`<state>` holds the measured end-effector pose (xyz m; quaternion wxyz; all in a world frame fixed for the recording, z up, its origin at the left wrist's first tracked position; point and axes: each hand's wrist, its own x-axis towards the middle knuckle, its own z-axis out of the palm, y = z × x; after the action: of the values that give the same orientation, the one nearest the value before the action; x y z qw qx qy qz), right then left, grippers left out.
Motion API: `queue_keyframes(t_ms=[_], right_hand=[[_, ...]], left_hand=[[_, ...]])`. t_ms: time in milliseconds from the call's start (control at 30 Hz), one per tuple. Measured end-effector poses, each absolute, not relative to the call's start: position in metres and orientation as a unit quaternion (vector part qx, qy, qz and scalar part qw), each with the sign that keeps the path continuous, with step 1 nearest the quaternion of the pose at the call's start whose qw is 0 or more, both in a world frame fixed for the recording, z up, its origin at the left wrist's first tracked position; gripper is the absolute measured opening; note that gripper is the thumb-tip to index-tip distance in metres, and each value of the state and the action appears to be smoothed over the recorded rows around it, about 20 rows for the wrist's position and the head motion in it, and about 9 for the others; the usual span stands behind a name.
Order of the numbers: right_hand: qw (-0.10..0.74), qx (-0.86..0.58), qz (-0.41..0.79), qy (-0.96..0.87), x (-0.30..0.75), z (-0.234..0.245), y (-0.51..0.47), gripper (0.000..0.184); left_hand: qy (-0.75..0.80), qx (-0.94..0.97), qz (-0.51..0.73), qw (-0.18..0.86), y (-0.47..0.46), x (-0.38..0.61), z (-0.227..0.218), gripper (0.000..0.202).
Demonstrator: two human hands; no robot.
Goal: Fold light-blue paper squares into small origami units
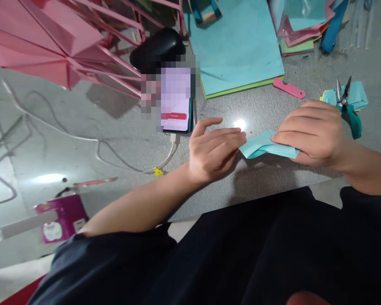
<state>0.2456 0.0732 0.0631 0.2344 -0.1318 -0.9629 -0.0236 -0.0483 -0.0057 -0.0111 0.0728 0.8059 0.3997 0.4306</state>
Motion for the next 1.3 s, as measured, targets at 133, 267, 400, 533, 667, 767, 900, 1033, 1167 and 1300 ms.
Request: queue_keyframes(t_ms=[133, 267, 400, 533, 667, 767, 900, 1033, 1167, 1300], right_hand=[[0.182, -0.173, 0.038, -0.967, 0.248, 0.064, 0.081, 0.021], [0.185, -0.168, 0.076, -0.965, 0.244, 0.064, 0.082, 0.019], [0.173, -0.153, 0.097, -0.968, 0.240, 0.063, 0.079, 0.020], [0.174, -0.142, 0.122, -0.967, 0.242, 0.059, 0.084, 0.022], [0.168, -0.179, 0.193, -0.950, 0.245, 0.058, 0.094, 0.022], [0.159, -0.215, 0.284, -0.921, 0.246, 0.064, 0.096, 0.024], [0.180, -0.245, 0.414, -0.858, 0.246, 0.079, 0.091, 0.033], [0.138, -0.297, 0.512, -0.794, 0.247, 0.085, 0.093, 0.032], [-0.001, -0.383, 0.509, -0.770, 0.242, 0.076, 0.101, 0.039], [-0.094, -0.464, 0.413, -0.778, 0.234, 0.072, 0.102, 0.040]], left_hand=[[0.385, 0.813, 0.431, 0.074, -0.005, -0.051, -0.006, 0.020], [0.375, 0.810, 0.442, 0.093, -0.004, -0.045, -0.004, 0.028], [0.326, 0.813, 0.464, 0.130, -0.004, -0.038, -0.001, 0.036], [0.356, 0.796, 0.457, 0.177, -0.008, -0.037, -0.002, 0.024], [0.426, 0.732, 0.491, 0.205, -0.012, -0.034, -0.004, 0.023], [0.481, 0.684, 0.472, 0.279, -0.014, -0.032, 0.004, 0.041], [0.469, 0.644, 0.450, 0.404, -0.017, -0.028, 0.018, 0.068], [0.490, 0.595, 0.463, 0.437, -0.020, -0.025, 0.013, 0.053], [0.536, 0.650, 0.459, 0.283, -0.018, -0.028, -0.002, 0.035], [0.476, 0.808, 0.340, 0.068, -0.022, -0.033, 0.000, 0.028]])
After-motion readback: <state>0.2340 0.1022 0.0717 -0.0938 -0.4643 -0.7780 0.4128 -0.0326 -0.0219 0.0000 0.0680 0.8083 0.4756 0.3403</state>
